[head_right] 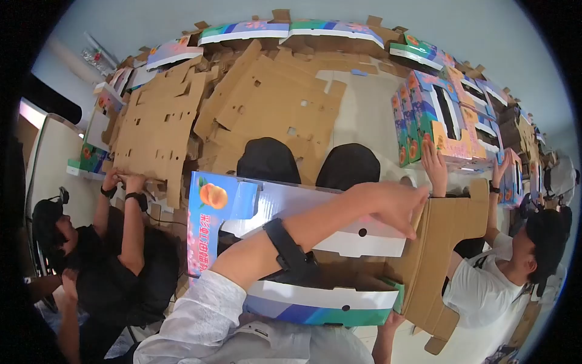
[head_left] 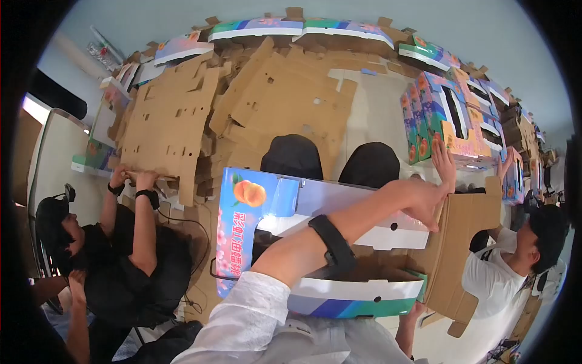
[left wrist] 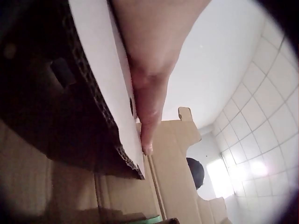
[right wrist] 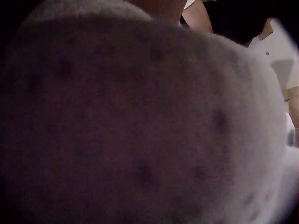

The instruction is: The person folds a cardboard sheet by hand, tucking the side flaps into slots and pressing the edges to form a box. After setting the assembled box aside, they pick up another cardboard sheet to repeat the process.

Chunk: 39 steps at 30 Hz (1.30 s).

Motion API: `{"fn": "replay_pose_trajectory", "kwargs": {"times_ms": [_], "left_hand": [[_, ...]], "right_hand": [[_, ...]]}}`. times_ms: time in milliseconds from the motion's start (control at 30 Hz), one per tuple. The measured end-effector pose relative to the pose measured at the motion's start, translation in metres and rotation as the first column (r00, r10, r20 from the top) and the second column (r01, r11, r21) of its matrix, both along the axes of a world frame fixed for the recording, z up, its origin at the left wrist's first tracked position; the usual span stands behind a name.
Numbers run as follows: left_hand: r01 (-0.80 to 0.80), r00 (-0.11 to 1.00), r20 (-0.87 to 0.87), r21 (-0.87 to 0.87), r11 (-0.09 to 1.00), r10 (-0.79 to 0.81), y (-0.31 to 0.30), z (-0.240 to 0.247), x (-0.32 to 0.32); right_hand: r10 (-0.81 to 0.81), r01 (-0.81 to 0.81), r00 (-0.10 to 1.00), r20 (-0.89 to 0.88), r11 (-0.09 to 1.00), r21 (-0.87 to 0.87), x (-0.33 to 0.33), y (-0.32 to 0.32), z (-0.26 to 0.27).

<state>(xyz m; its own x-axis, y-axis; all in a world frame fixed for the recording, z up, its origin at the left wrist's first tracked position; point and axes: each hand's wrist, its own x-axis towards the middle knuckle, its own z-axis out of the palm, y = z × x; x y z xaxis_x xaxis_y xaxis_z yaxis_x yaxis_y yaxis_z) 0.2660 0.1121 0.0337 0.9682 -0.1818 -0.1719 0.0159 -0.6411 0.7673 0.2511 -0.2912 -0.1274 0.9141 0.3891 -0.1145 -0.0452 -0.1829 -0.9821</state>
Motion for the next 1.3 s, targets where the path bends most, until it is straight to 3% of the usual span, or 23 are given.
{"fn": "replay_pose_trajectory", "kwargs": {"times_ms": [33, 100, 133, 233, 333, 400, 467, 533, 567, 600, 633, 667, 733, 767, 833, 867, 900, 933, 1000, 1067, 1167, 1267, 1300], "left_hand": [[-0.122, 0.989, 0.077, -0.049, 0.991, 0.126, 0.000, -0.001, -0.002], [-0.112, 0.990, 0.076, -0.069, 0.991, 0.117, -0.001, -0.005, 0.001], [-0.112, 0.990, 0.075, -0.088, 0.990, 0.119, -0.001, -0.005, 0.004], [-0.012, 0.999, 0.046, -0.074, 0.997, 0.016, 0.003, -0.004, 0.009], [0.003, 0.989, 0.150, 0.028, 1.000, -0.007, -0.002, -0.005, 0.010], [-0.016, 1.000, 0.020, -0.120, 0.993, 0.019, 0.004, 0.009, 0.003], [-0.068, 0.992, -0.122, -0.259, 0.963, 0.037, 0.007, 0.009, 0.001], [-0.024, 0.991, 0.105, -0.470, 0.883, 0.083, 0.007, -0.009, 0.009], [-0.023, 0.991, 0.105, -0.469, 0.883, 0.081, 0.007, -0.015, 0.013], [0.072, 0.941, 0.292, -0.663, 0.745, 0.169, 0.007, -0.011, 0.013], [0.212, 0.850, 0.437, -0.794, 0.570, 0.293, 0.007, -0.006, 0.014], [0.077, 0.946, 0.155, -0.961, 0.267, 0.286, 0.014, -0.004, 0.012], [-0.066, 0.861, 0.016, -0.988, 0.143, 0.509, 0.030, 0.007, 0.008], [-0.063, 0.864, 0.021, -0.987, 0.149, 0.504, 0.040, 0.013, 0.005], [-0.298, 0.817, -0.116, -0.923, 0.242, 0.564, 0.057, 0.040, -0.016], [-0.301, 0.820, -0.116, -0.920, 0.250, 0.561, 0.061, 0.051, -0.030], [-0.370, 0.879, 0.011, -0.616, 0.696, 0.477, 0.065, 0.063, -0.046], [-0.325, 0.939, 0.070, -0.129, 0.937, 0.335, 0.068, 0.069, -0.059], [-0.248, 0.964, 0.155, 0.239, 0.939, 0.215, 0.060, 0.048, -0.087], [-0.233, 0.965, 0.208, 0.380, 0.895, 0.163, 0.043, 0.034, -0.116], [-0.391, 0.911, 0.253, 0.287, 0.874, 0.325, 0.024, 0.021, -0.131], [-0.436, 0.891, 0.262, 0.262, 0.861, 0.371, 0.023, 0.023, -0.128], [-0.445, 0.889, 0.239, 0.247, 0.861, 0.391, 0.025, 0.024, -0.127]], "right_hand": [[0.005, -0.007, 0.999, -0.041, 0.999, -0.050, 0.001, 0.002, 0.007], [-0.005, -0.004, 0.996, -0.084, 0.994, -0.106, -0.003, 0.009, 0.036], [0.080, -0.076, 0.979, -0.190, 0.997, 0.027, -0.010, 0.023, 0.062], [0.253, -0.291, 0.939, -0.232, 0.946, -0.143, -0.018, 0.020, 0.088], [0.487, -0.445, 0.873, 0.013, 0.808, -0.385, -0.037, 0.035, 0.105], [0.558, -0.493, 0.828, -0.065, 0.668, -0.558, -0.037, 0.033, 0.104], [0.510, -0.463, 0.859, -0.043, 0.740, -0.488, -0.048, 0.043, 0.104], [0.456, -0.426, 0.889, -0.025, 0.807, -0.408, -0.046, 0.054, 0.096], [0.552, -0.435, 0.768, 0.325, 0.822, -0.367, -0.039, 0.059, 0.080], [0.552, -0.455, 0.542, 0.634, 0.827, -0.331, -0.035, 0.065, 0.074], [0.551, -0.449, 0.544, 0.633, 0.828, -0.334, -0.034, 0.066, 0.077], [0.579, -0.475, 0.478, 0.661, 0.803, -0.360, -0.033, 0.069, 0.081], [0.590, -0.485, 0.385, 0.710, 0.783, -0.389, -0.031, 0.073, 0.079], [0.584, -0.480, 0.387, 0.714, 0.788, -0.385, -0.026, 0.070, 0.078], [0.674, -0.383, 0.183, 0.716, 0.719, -0.580, -0.017, 0.068, 0.081], [0.698, -0.387, 0.185, 0.691, 0.699, -0.602, -0.013, 0.071, 0.089], [0.696, -0.388, 0.191, 0.692, 0.701, -0.598, -0.010, 0.081, 0.102], [0.756, -0.483, 0.149, 0.638, 0.618, -0.620, -0.006, 0.094, 0.116], [0.795, -0.560, 0.095, 0.599, 0.540, -0.628, -0.001, 0.121, 0.147], [0.789, -0.595, 0.069, 0.610, 0.524, -0.610, 0.013, 0.134, 0.158], [0.778, -0.626, 0.035, 0.627, 0.506, -0.593, 0.026, 0.154, 0.157], [0.781, -0.597, 0.111, 0.615, 0.547, -0.587, 0.034, 0.191, 0.149], [0.705, -0.542, 0.142, 0.695, 0.643, -0.541, 0.026, 0.217, 0.164]]}}
